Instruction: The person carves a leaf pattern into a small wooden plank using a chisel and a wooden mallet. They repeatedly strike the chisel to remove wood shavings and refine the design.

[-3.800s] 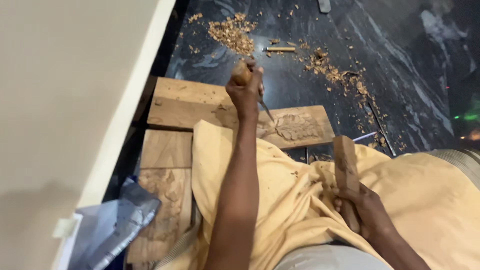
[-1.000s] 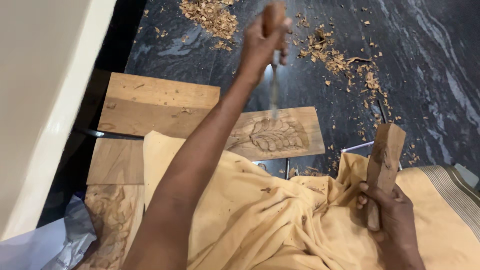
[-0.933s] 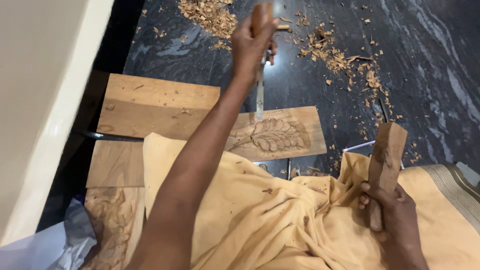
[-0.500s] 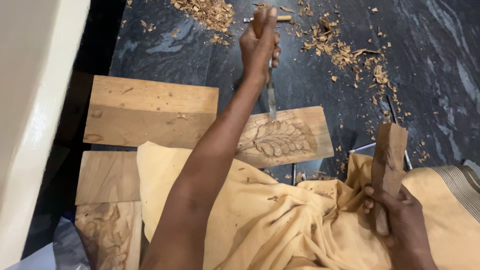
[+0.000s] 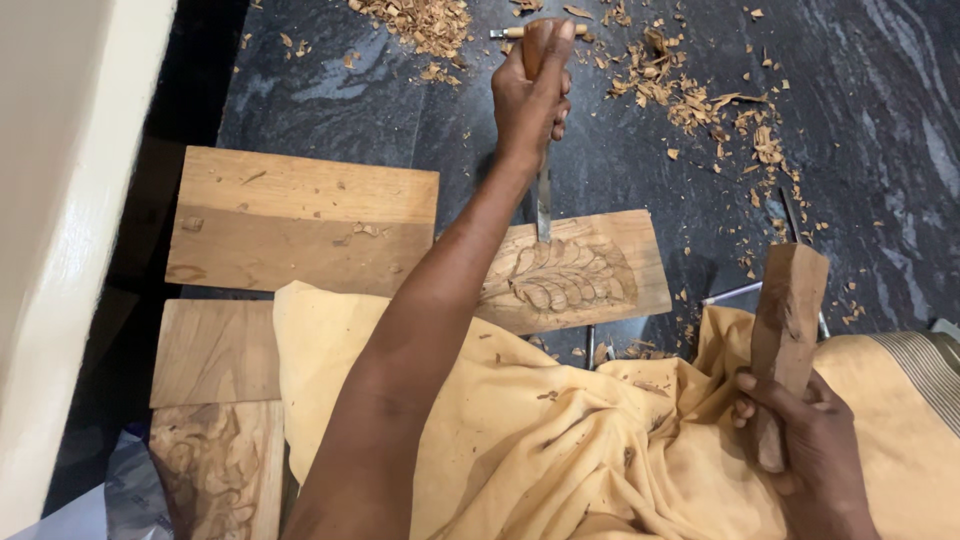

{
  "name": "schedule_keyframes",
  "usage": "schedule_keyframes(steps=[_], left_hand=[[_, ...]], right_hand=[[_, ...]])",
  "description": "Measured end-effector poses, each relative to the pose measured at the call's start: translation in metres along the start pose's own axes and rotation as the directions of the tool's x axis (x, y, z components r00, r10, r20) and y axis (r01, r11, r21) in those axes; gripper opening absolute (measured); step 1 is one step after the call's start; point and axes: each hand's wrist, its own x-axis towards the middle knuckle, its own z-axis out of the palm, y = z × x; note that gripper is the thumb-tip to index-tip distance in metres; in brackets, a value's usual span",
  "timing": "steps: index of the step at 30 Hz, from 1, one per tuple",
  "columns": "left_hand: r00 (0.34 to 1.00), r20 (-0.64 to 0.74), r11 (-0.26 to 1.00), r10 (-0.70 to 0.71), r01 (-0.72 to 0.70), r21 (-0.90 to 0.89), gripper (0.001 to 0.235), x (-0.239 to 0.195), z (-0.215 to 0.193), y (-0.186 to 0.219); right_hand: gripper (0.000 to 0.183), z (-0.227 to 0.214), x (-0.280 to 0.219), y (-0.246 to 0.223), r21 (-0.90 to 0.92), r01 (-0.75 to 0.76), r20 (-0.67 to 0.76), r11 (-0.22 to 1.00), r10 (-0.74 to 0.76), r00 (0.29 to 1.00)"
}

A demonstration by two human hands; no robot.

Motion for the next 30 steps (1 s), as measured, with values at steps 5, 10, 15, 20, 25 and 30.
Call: schedule_keyframes(steps=[5,10,15,20,25,30], left_hand=[[0.998,0.025,0.997,0.053,-0.054,0.046,0.042,0.002,-0.002,-0.003],[0.998,0.028,0.995,0.052,-0.054,0.082,0.037,0.001,0.001,-0.006],[0.974,0.092,0.921,0.206,-0.225,0.318,0.036,-0.001,0.020,-0.018],[0.957,0.138,0.891,0.253,-0.286,0.352,0.041,-0.007,0.029,-0.030],[0.945,0.106,0.864,0.308,-0.325,0.384,0.039,-0.001,0.029,-0.041],[0.948,0.147,0.897,0.281,-0.314,0.311,0.035,-0.001,0.028,-0.048]], right_hand=[[0.020,-0.005,0.003,0.004,0.021,0.002,0.017,1.000,-0.002,1.000],[0.023,0.006,-0.001,-0.007,-0.045,0.061,-0.010,0.997,-0.062,0.998],[0.039,0.034,0.026,-0.060,-0.379,0.561,0.104,0.736,-0.569,0.816],[0.057,0.057,0.145,-0.164,-0.665,0.719,0.346,0.202,-0.769,0.537],[0.031,0.106,0.257,-0.215,-0.474,0.880,0.712,-0.014,-0.594,0.375],[0.032,0.131,0.234,-0.221,-0.581,0.785,0.619,0.216,-0.509,0.599]])
